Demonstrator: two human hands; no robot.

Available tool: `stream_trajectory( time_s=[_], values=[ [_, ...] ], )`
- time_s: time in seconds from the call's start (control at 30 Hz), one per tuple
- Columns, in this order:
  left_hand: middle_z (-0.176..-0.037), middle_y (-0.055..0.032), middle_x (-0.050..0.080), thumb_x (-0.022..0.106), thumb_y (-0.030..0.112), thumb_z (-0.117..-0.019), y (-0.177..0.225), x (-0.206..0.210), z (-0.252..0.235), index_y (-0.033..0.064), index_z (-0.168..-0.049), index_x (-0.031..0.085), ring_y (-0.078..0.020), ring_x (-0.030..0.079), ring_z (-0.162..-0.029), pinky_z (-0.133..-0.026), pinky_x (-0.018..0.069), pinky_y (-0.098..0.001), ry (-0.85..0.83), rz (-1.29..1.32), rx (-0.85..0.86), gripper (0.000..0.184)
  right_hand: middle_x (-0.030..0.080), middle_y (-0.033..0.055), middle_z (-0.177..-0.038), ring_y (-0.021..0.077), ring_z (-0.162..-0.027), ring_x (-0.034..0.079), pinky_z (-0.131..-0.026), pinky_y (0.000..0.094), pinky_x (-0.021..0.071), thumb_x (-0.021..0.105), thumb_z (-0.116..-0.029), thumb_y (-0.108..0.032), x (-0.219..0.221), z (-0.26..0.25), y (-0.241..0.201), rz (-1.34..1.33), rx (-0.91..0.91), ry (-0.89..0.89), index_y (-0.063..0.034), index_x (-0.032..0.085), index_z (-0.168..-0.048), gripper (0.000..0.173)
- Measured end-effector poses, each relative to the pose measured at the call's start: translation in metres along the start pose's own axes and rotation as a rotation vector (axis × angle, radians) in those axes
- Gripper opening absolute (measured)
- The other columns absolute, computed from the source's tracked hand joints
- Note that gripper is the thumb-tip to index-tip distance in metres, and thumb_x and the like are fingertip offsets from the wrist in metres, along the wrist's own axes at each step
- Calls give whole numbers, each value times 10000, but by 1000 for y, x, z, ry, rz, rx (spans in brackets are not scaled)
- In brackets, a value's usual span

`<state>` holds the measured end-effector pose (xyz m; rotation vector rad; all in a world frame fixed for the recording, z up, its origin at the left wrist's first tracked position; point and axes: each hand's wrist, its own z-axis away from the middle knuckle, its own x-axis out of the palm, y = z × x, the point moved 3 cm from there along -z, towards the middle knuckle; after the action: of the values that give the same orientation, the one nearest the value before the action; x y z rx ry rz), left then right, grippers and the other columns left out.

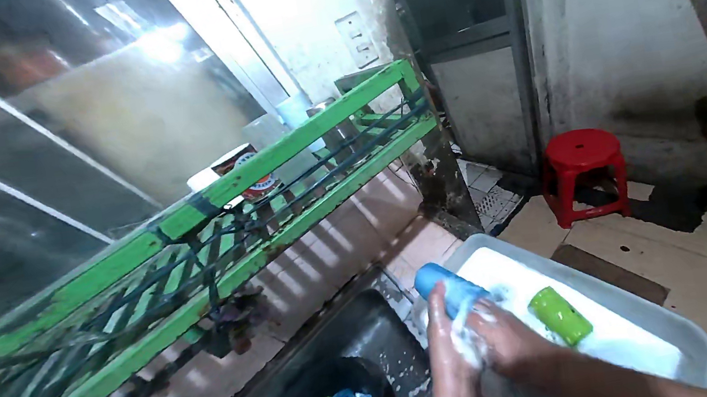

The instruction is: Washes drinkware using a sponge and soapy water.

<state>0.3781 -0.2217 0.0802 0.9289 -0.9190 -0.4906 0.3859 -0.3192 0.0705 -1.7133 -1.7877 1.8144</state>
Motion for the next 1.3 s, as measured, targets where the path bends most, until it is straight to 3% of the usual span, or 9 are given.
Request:
stream_trajectory(
  time_s=[0.1,0.27,0.43,0.67,0.77,0.9,1.03,1.17,1.3],
  values=[
    [-1113,-182,671,507,316,-1079,-17,1,6,-2,-1355,527,-237,685,-959,-838,585,-420,95,-136,-2,421,649,250,-1293,383,-1275,595,-1085,564,461,542,-1016,-281,6,-19,24,107,122,-222,34,645,-1262,413],
    [-1150,-152,703,269,453,-1105,2,-15,-7,51,-1362,488,-219,722,-993,-816,618,-379,-125,206,52,525,664,126,-1134,155,-1050,654,-924,319,558,438,-1077,-73,1,-28,-35,-1045,629,317,20,578,-1266,253],
    [-1185,-183,650,468,249,-1080,10,-6,-1,63,-1482,395,-240,679,-995,-840,590,-405,-4,-44,53,449,654,238,-1319,353,-1308,589,-1114,518,456,581,-992,-237,12,-15,-7,165,-7,-3,50,644,-1285,415],
    [-1046,-144,692,367,378,-1099,0,-8,-6,52,-1341,517,-223,711,-897,-748,615,-392,-23,166,28,434,636,195,-1305,216,-1233,604,-1081,369,474,545,-1029,-118,8,-25,-24,-477,544,190,40,563,-1368,375],
    [-1030,-165,682,397,296,-1095,11,-4,-5,52,-1371,454,-242,715,-856,-723,622,-402,-57,194,32,373,630,213,-1354,262,-1311,577,-1141,395,427,539,-1030,-219,13,-29,-23,-141,297,119,44,585,-1366,430],
    [-1377,-206,577,665,270,-1003,-3,-10,3,109,-1587,259,-273,642,-1162,-951,564,-453,138,-240,78,730,638,183,-1357,295,-1324,579,-1104,493,477,533,-1027,-226,2,-16,21,128,-81,-96,-18,619,-1338,384],
    [-1655,-324,132,485,92,-1025,-1,-20,31,-121,-1572,191,-378,207,-1552,-1255,243,-438,-169,-980,398,657,580,257,-1407,335,-1349,539,-1165,490,394,621,-984,-111,-28,-30,13,-86,367,-244,61,533,-1420,478],
    [-1519,-225,502,681,159,-893,-5,-19,40,-7,-1477,511,-412,460,-1427,-1157,342,-656,-203,-1614,1145,631,641,155,-1157,214,-1051,626,-944,424,516,649,-948,-58,-48,-36,0,-163,497,-528,14,581,-1295,360],
    [-1389,-148,617,829,296,-794,18,-16,22,106,-1490,515,-351,590,-1272,-1032,491,-538,-477,-1722,985,787,645,106,-1087,168,-960,637,-872,398,542,585,-981,-50,-62,-35,2,-210,513,-628,-9,580,-1277,299]
  ],
)
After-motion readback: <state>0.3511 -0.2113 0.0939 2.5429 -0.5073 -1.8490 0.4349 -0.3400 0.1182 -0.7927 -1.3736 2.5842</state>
